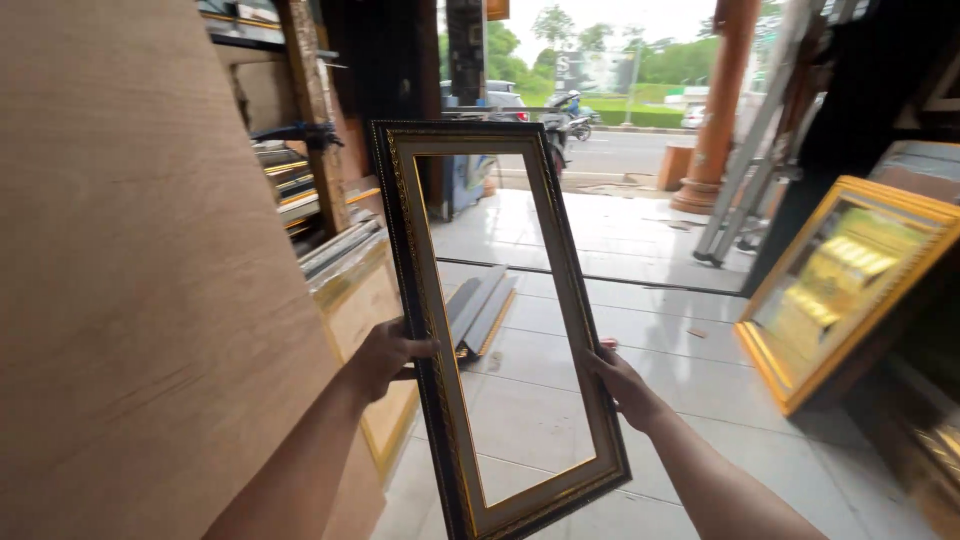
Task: Applying glue to the mitered corners of a wooden frame and holding them together to assemble the frame.
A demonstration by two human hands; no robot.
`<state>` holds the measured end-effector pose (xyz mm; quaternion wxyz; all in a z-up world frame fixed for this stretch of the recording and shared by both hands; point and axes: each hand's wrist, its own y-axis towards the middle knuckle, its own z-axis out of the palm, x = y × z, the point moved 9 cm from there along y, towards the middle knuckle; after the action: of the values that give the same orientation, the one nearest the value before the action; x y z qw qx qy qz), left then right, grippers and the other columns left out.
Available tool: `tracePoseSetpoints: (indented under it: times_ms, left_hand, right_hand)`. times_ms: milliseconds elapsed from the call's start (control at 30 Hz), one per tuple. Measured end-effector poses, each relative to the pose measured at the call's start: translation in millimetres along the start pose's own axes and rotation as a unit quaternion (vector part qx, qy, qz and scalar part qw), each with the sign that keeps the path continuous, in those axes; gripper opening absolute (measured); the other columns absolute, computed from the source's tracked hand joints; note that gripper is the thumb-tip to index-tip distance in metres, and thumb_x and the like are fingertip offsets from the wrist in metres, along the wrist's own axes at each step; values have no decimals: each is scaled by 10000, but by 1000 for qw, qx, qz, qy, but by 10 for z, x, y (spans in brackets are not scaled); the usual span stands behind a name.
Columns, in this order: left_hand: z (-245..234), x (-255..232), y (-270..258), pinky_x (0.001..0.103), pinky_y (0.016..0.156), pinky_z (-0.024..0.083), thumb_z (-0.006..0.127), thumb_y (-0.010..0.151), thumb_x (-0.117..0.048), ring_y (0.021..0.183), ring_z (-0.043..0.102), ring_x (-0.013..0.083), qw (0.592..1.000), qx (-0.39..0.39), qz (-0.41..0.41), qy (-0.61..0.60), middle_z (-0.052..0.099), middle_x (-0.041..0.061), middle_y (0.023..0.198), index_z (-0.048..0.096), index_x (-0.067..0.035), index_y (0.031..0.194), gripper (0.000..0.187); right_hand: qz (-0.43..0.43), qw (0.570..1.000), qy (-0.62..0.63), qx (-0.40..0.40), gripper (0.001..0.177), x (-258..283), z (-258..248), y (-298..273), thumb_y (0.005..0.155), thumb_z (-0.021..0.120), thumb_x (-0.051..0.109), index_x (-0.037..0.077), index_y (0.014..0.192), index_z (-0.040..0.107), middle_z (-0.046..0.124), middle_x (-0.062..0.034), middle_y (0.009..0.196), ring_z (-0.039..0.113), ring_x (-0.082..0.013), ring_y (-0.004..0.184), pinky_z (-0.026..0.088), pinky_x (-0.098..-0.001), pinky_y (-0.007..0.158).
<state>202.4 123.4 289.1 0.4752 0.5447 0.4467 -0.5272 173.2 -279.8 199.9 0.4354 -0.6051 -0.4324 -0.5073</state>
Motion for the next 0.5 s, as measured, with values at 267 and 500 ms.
tracePoseSetpoints:
  times_ms: [267,500]
  left_hand:
    - [-806,724,471,553,1036,649,882,969,-170,1201,796,324,977,-188,61,83,850,107,1200,781,-112,1323,373]
    - [-1339,1819,1063,627,1054,619,818,938,-373,1145,822,366,886,-381,63,257,888,19,1107,806,-253,1179,269]
  right_hand:
    - [-108,993,-24,-50,898,489,2142,1225,1029,697,717,235,1749,460,405,-257,1741,415,-557,1556,298,-630,1327]
    - [-96,991,61,72,934,420,3355,1239,1097,583,706,67,1748,383,368,-341,1749,321,-592,1626,183,-702,1353]
